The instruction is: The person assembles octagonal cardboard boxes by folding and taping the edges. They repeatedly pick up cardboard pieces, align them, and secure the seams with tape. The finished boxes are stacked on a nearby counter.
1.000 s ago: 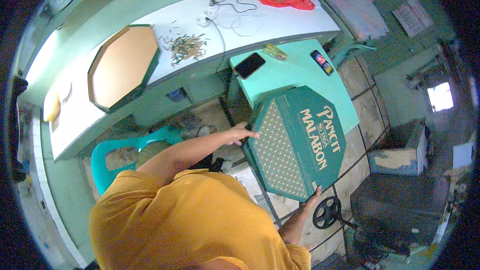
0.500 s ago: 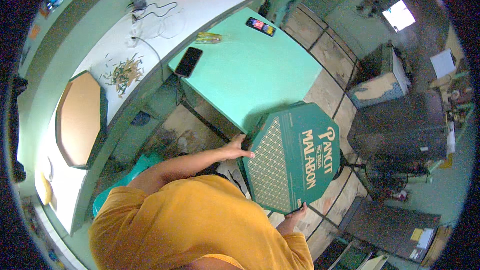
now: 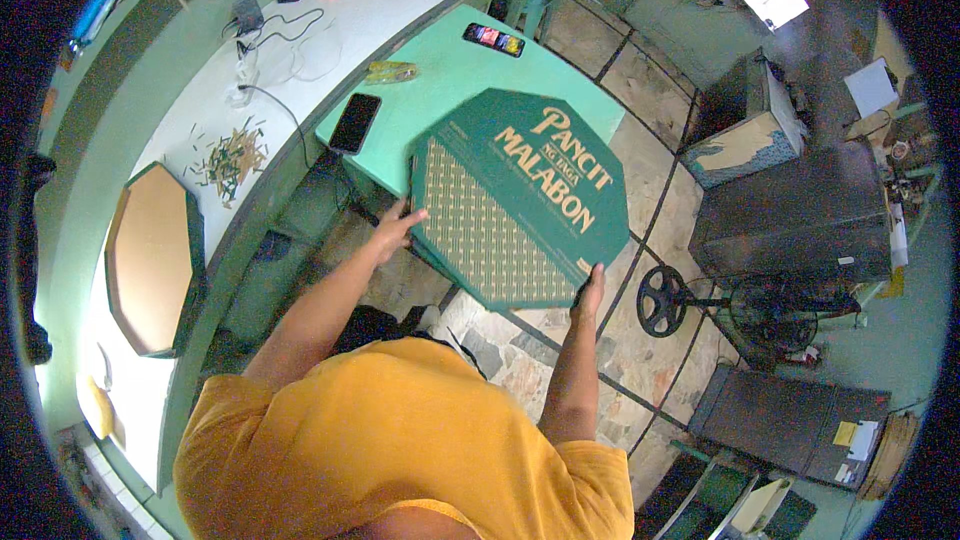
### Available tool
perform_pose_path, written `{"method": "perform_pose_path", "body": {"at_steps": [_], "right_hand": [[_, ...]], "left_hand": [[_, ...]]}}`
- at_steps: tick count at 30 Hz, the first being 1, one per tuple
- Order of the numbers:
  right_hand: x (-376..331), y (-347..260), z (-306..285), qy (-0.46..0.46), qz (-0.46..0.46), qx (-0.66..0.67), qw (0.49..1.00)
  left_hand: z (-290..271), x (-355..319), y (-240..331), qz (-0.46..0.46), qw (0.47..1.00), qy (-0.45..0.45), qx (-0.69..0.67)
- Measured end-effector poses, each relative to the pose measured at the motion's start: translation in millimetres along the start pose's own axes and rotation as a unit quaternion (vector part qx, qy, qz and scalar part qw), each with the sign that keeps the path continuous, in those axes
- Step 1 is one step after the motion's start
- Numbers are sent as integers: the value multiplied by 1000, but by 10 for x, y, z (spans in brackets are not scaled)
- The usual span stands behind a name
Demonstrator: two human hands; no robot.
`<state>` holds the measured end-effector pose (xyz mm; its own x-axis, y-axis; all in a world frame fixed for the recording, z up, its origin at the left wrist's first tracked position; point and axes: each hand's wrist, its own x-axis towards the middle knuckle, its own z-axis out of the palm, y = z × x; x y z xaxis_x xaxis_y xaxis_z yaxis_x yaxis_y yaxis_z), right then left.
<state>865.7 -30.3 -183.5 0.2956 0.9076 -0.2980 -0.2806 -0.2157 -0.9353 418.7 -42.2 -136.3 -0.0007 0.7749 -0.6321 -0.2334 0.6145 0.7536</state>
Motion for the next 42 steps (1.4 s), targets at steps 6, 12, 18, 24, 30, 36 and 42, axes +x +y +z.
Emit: {"method": "perform_pose_path", "body": {"at_steps": [6, 12, 18, 24, 30, 36, 42], "right_hand": [[204, -89, 32, -1, 43, 9, 999], [212, -313, 45, 11, 71, -15, 997], [338, -388, -68, -3, 48, -95, 994], [374, -105, -229, -87, 76, -25, 993], [300, -140, -165, -154, 65, 23, 986], [275, -339, -74, -99, 90, 32, 990], [251, -281, -37, -113, 90, 72, 987]], "left_hand": [[27, 266, 20, 91, 985, 74, 125], [117, 187, -79, 160, 964, 116, 177], [58, 9, -225, 147, 969, 69, 186], [158, -135, -316, 63, 997, 30, 14], [200, -259, -222, 39, 998, 20, -49], [217, -343, -108, 37, 998, 58, 7], [182, -240, -191, 101, 992, 52, 55]]}}
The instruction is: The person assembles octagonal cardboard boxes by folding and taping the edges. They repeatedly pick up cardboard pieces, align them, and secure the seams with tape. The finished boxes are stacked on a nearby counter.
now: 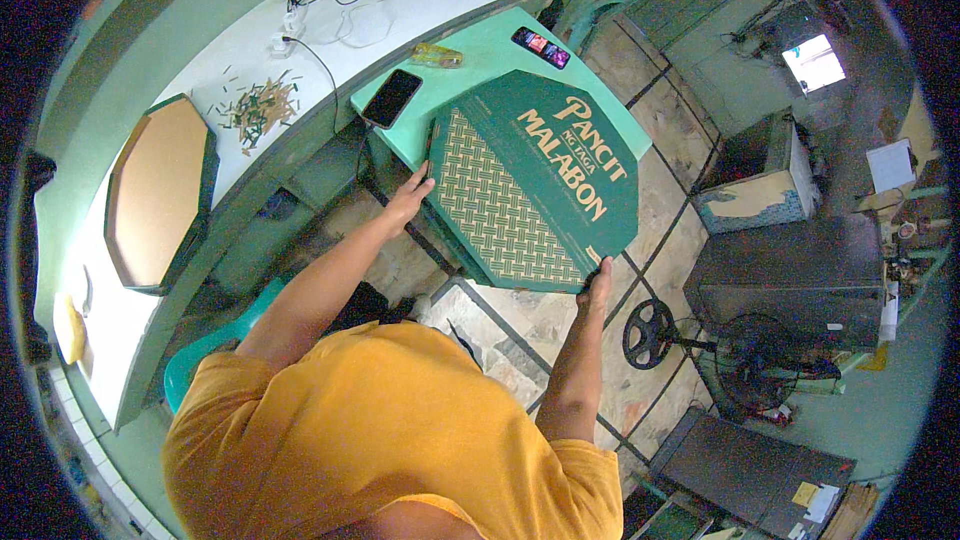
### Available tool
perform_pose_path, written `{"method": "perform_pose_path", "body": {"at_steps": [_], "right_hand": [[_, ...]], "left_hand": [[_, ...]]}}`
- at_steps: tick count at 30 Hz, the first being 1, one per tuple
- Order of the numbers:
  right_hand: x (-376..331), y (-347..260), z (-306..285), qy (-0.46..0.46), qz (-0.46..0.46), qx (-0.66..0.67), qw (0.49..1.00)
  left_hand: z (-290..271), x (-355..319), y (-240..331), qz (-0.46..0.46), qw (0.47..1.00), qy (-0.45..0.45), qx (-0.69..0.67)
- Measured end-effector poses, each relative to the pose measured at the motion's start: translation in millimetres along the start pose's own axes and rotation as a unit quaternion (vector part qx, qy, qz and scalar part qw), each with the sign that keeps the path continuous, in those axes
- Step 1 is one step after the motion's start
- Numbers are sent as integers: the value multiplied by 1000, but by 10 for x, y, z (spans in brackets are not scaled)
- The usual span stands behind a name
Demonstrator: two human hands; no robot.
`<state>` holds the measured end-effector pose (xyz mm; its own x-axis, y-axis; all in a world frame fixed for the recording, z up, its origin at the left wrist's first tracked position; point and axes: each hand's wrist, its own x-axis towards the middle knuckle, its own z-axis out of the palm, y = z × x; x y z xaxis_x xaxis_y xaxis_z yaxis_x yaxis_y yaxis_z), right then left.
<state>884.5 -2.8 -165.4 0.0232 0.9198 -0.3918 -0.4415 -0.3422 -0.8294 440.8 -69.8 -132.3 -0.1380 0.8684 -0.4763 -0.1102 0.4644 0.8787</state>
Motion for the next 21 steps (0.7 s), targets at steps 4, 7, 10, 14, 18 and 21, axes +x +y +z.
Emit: {"method": "perform_pose_path", "body": {"at_steps": [4, 7, 10, 14, 18, 21], "right_hand": [[16, 57, -105, 49, -17, 12, 999], [9, 108, -175, 34, -18, 27, 999], [-14, 115, -194, 57, -4, 4, 998], [-62, 89, -164, 26, -19, -5, 999], [-94, 166, -139, 32, -11, -15, 999], [-106, 209, -158, 23, -29, -11, 999]], "left_hand": [[30, 88, -42, -7, 998, 33, 45], [26, 88, -77, 21, 995, 45, 83], [2, 58, -144, 37, 994, 34, 96], [21, 57, -247, 21, 992, 39, 115], [31, 104, -320, 14, 989, 34, 145], [45, 97, -354, 19, 986, 31, 165]]}}
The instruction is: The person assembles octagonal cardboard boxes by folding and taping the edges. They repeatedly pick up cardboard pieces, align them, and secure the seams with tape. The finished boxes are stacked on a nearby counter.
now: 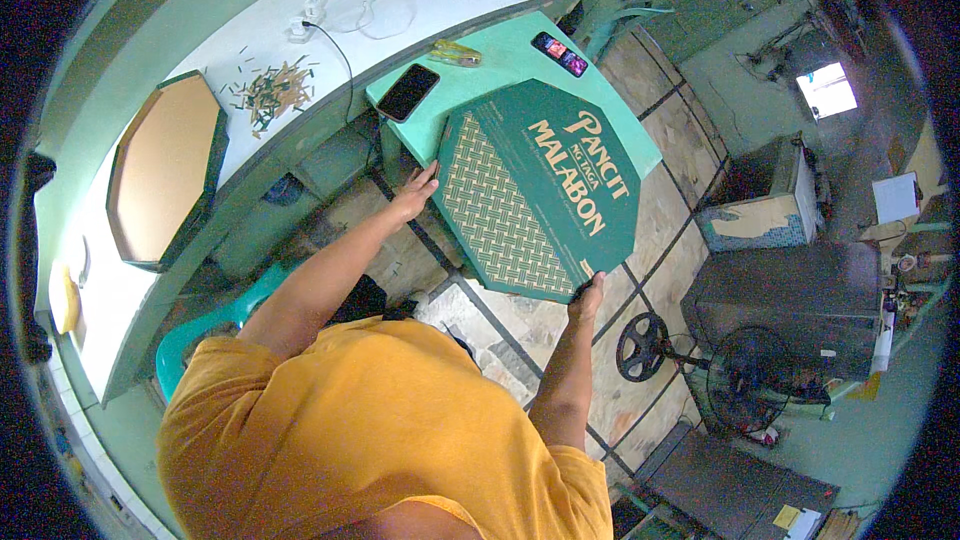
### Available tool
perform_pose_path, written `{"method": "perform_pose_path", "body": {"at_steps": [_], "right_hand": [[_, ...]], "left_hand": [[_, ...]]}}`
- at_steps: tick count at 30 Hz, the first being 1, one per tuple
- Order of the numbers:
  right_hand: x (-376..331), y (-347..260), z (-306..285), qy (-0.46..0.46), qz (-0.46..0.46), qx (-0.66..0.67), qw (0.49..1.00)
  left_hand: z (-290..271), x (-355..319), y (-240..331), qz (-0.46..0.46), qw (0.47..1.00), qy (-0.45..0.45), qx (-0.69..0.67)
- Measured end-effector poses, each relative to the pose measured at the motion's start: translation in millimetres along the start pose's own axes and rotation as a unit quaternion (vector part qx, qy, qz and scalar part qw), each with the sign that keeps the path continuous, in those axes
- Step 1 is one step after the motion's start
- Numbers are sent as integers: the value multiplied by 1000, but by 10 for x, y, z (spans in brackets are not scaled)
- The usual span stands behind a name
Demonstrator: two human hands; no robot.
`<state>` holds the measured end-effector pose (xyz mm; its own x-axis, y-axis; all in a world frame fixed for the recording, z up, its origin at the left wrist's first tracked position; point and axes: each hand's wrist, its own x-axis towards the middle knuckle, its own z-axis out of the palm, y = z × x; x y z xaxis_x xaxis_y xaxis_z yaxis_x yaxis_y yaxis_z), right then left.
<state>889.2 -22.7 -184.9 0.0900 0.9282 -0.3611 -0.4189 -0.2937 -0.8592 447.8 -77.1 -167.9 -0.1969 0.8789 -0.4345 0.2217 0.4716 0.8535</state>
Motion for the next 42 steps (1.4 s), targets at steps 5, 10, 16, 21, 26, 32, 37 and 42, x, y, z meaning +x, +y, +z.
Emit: {"method": "perform_pose_path", "body": {"at_steps": [5, 10, 16, 21, 26, 32, 37, 42], "right_hand": [[3, -60, -22, 14, -4, -16, 1000], [29, -88, -49, 18, 22, -41, 999], [-10, -51, -118, -26, -22, -34, 999], [-164, -120, -12, 87, -43, -86, 992], [-281, -129, 27, 72, -77, -72, 992], [-265, -74, -71, 102, -100, -116, 983], [-406, -96, -35, 94, -113, -91, 985], [-698, -71, 132, 94, -163, 34, 982]], "left_hand": [[50, -111, 19, 34, 996, 9, -78], [61, -202, 88, 41, 992, -5, -121], [103, -140, 89, 40, 994, 39, -96], [174, 3, 87, 4, 997, 45, -67], [169, -54, 20, -8, 999, 26, -38], [182, -261, 80, 41, 997, 30, -56], [181, -472, 159, 117, 988, 57, -82], [-19, -501, 207, 207, 965, 32, -157]]}}
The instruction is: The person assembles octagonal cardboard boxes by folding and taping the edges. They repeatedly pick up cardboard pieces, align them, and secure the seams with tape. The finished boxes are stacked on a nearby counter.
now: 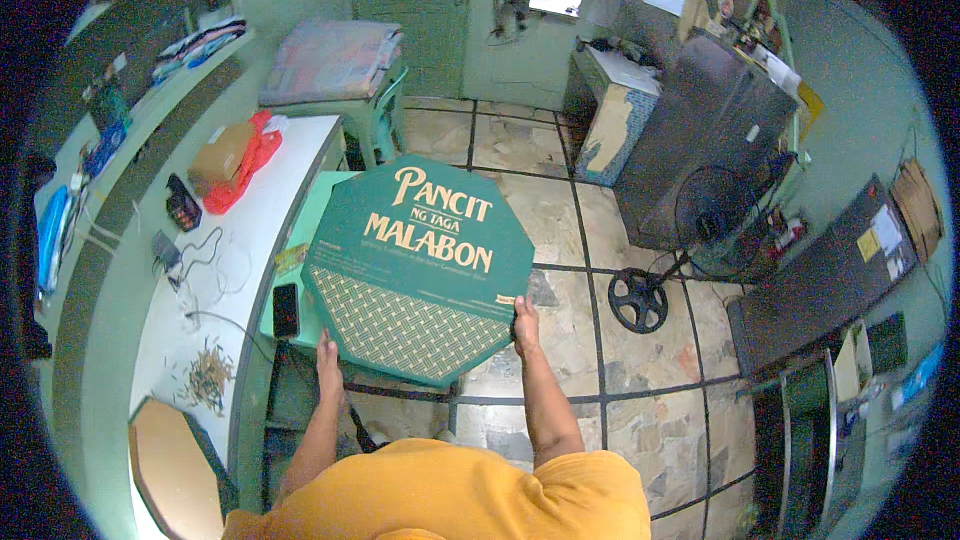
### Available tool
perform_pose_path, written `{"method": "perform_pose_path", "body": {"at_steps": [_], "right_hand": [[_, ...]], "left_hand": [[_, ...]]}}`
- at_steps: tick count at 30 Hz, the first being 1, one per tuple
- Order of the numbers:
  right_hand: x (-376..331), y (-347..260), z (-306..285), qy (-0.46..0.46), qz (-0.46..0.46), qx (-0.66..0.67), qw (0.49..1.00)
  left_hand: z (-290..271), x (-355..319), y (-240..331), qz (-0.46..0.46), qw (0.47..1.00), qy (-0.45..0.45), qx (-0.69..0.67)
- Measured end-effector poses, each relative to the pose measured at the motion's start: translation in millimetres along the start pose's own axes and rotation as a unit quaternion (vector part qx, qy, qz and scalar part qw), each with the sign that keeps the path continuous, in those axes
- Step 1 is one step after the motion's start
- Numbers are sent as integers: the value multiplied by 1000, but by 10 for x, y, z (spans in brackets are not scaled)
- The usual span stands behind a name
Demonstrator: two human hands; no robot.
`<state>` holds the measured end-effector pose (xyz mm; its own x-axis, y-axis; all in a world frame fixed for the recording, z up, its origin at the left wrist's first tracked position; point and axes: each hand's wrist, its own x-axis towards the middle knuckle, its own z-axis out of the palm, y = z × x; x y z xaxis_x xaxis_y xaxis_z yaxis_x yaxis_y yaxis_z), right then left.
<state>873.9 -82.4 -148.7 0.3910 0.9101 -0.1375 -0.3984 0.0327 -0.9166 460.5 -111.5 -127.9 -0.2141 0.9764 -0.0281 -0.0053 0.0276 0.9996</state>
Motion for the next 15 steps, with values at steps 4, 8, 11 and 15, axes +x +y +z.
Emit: {"method": "perform_pose_path", "body": {"at_steps": [4, 8, 11, 15], "right_hand": [[-327, -11, 8, 33, 3, 37, 999], [-942, 74, -418, 98, 61, 131, 985], [-1546, 334, -783, 247, 94, 225, 938], [-2674, 687, -1343, 343, 51, 239, 907]], "left_hand": [[-275, 280, -16, 47, 994, -30, -92], [-382, 569, -395, -340, 937, 41, -71], [-483, 703, -818, -503, 839, -119, -172], [-447, 793, -1169, -485, 839, -154, -194]]}}
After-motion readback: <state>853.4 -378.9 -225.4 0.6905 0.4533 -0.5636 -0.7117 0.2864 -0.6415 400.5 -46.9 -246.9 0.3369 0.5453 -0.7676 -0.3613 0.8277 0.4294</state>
